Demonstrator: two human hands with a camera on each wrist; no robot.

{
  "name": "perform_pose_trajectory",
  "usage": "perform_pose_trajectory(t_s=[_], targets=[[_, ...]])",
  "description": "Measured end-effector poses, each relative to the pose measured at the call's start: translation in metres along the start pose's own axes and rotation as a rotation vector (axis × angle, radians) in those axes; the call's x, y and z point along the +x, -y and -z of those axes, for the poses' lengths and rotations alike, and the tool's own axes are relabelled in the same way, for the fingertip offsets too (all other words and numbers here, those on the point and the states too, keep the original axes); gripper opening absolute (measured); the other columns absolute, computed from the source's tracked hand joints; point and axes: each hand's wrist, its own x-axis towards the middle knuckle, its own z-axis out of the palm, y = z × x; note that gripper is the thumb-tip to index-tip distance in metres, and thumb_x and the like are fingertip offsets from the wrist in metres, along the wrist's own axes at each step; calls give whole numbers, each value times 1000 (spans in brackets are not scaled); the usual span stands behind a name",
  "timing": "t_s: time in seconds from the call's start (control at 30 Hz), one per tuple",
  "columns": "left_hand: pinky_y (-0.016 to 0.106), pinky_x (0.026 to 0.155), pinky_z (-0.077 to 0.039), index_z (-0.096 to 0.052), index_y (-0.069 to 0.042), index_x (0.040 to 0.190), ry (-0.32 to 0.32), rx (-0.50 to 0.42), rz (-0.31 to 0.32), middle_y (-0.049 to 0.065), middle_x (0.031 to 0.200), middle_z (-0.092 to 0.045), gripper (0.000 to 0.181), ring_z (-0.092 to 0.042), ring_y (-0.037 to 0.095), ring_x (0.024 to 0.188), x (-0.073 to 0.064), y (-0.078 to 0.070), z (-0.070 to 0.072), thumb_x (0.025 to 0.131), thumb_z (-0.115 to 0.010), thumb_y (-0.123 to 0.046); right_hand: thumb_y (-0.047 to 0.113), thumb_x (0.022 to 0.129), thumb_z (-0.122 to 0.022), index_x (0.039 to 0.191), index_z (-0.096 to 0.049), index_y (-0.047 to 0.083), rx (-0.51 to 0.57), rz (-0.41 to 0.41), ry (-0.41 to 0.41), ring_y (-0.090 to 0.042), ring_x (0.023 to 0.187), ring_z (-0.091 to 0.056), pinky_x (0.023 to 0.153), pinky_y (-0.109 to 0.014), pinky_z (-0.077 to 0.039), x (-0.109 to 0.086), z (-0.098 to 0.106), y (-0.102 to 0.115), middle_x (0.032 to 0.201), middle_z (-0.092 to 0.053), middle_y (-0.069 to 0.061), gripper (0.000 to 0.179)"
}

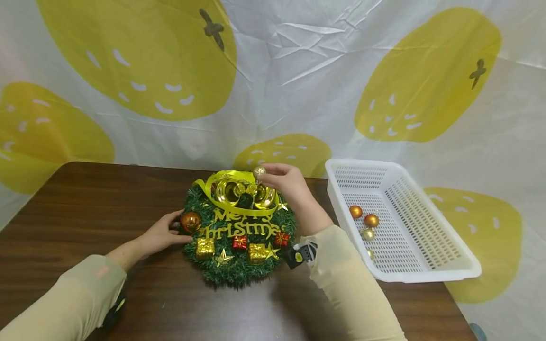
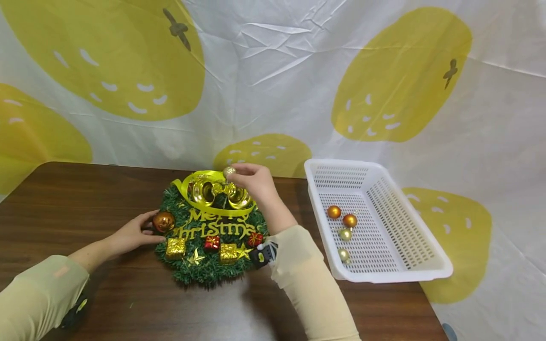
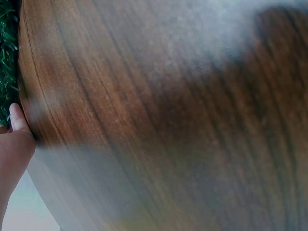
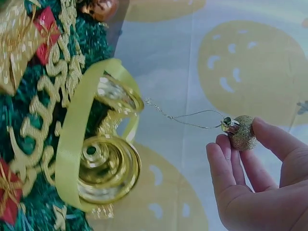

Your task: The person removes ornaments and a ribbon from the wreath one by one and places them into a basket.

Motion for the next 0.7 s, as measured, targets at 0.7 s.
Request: perform_pose_trajectory(t_s=[0.7], targets=[[56,99,-42,-3,7,148,4,21,-8,40,144,-12,97,-33,57,125,0,0,0,85,-70,-25,5,87,-62,131,-52,-3,-17,21,-109,-32,107,-62,102,-35,-46,-8,52,10,133,-53,-20,46]])
